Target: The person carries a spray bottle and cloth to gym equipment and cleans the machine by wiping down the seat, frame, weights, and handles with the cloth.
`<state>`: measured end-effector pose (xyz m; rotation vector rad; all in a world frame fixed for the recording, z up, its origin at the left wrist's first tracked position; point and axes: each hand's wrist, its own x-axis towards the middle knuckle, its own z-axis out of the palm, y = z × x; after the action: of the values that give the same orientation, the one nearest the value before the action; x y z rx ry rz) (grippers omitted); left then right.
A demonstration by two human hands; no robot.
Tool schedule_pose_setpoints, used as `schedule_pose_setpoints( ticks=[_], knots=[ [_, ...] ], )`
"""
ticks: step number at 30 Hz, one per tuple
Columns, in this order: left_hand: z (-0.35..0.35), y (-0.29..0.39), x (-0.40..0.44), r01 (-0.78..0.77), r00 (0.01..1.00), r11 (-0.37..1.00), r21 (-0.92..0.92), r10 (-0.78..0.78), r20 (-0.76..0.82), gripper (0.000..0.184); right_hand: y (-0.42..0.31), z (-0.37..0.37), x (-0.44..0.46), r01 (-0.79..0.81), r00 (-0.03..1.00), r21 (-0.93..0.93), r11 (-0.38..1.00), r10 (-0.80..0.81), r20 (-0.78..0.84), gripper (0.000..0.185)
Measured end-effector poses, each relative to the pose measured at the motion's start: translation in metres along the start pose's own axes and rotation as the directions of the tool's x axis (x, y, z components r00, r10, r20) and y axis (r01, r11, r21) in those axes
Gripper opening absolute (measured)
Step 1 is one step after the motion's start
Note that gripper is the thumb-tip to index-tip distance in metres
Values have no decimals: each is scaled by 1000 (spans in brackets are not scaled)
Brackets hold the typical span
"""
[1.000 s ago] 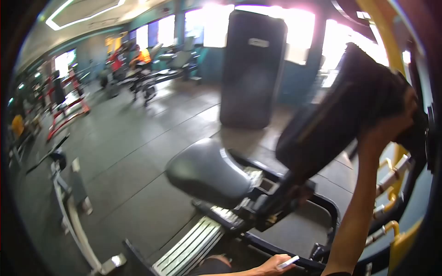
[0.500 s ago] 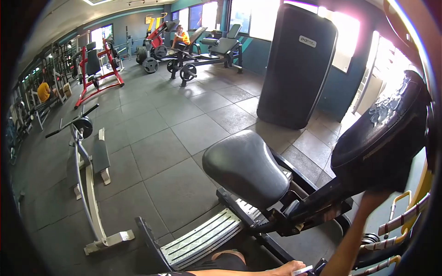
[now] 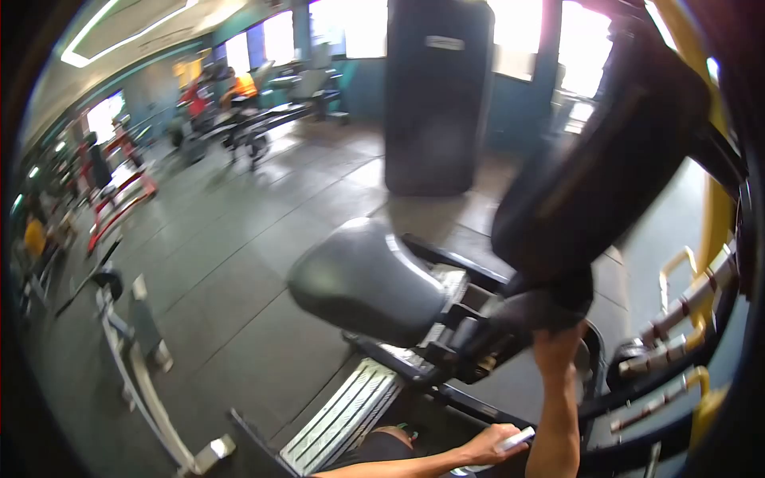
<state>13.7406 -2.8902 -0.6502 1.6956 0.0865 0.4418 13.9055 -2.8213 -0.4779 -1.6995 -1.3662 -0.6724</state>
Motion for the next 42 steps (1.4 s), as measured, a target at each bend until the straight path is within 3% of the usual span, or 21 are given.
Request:
schedule_pose_setpoints(
  ticks=[2,4,8,11,12,14,15,17,20,23,25,26,29,31,34,35,36,37,39,41,42],
  knots=[
    [-6,8,2,18,1000,999,-50,-18,14,34,-9,-15,-11,-308,918,286,907,362,-161,56],
    [-15,20,7,83,994,997,-6,-82,74,35,-28,-38,4,-325,726,471,820,535,-432,54],
    [-13,11,22,16,999,998,67,-19,50,35,-32,-114,74,18,785,-53,998,-47,-618,50],
    [-9,3,35,-84,996,994,66,83,16,33,-59,-176,144,262,809,-435,862,-442,-388,39],
    [-4,25,32,19,999,981,-192,-26,-33,18,-73,-193,183,224,857,-378,899,-366,-363,34],
    [-4,14,37,31,999,983,-179,-29,12,19,-99,-215,262,62,953,-218,974,-123,-276,35],
    [-3,13,39,46,999,980,-193,-45,10,20,-109,-225,296,-12,998,-290,957,-8,-69,44],
    [-6,5,44,-37,999,999,37,36,18,32,-137,-238,329,-218,939,-264,940,276,208,36],
    [-8,16,49,106,993,993,-55,-103,59,26,-109,-248,350,85,905,-202,976,9,425,60],
    [-2,18,49,34,999,995,-94,-33,11,25,-60,-228,354,51,959,124,991,-83,272,61],
    [2,26,48,93,996,982,-167,-89,28,24,-99,-237,323,-166,978,-310,936,197,71,66],
    [4,21,49,101,994,983,-151,-94,49,23,-99,-241,308,-105,990,-398,911,135,48,71],
    [10,14,53,118,991,986,-120,-109,76,23,-82,-286,274,-29,979,-588,808,143,148,70],
    [9,19,53,80,995,995,-63,-76,69,22,-53,-337,262,-336,932,-547,766,355,-75,67],
    [5,18,54,40,995,999,-24,-37,90,22,2,-388,266,-392,918,-660,640,320,-234,65],
    [13,-41,54,-458,887,836,301,452,95,25,-10,-375,267,-451,890,-646,616,358,-281,62],
    [12,-59,56,-450,893,841,301,423,153,28,-21,-363,262,-520,853,-623,585,400,-336,60],
    [9,-66,56,-439,897,843,311,388,213,31,-33,-349,249,-489,872,-580,651,373,-317,60],
    [6,-23,54,-233,967,941,246,196,164,24,-22,-331,210,-292,917,-662,690,4,-400,59],
    [9,2,48,41,988,991,126,-59,145,21,26,-314,173,-162,786,-735,658,-364,-499,70],
    [12,3,43,61,986,994,87,-73,147,22,43,-296,153,-126,783,-620,775,-306,-542,76]
  ],
)
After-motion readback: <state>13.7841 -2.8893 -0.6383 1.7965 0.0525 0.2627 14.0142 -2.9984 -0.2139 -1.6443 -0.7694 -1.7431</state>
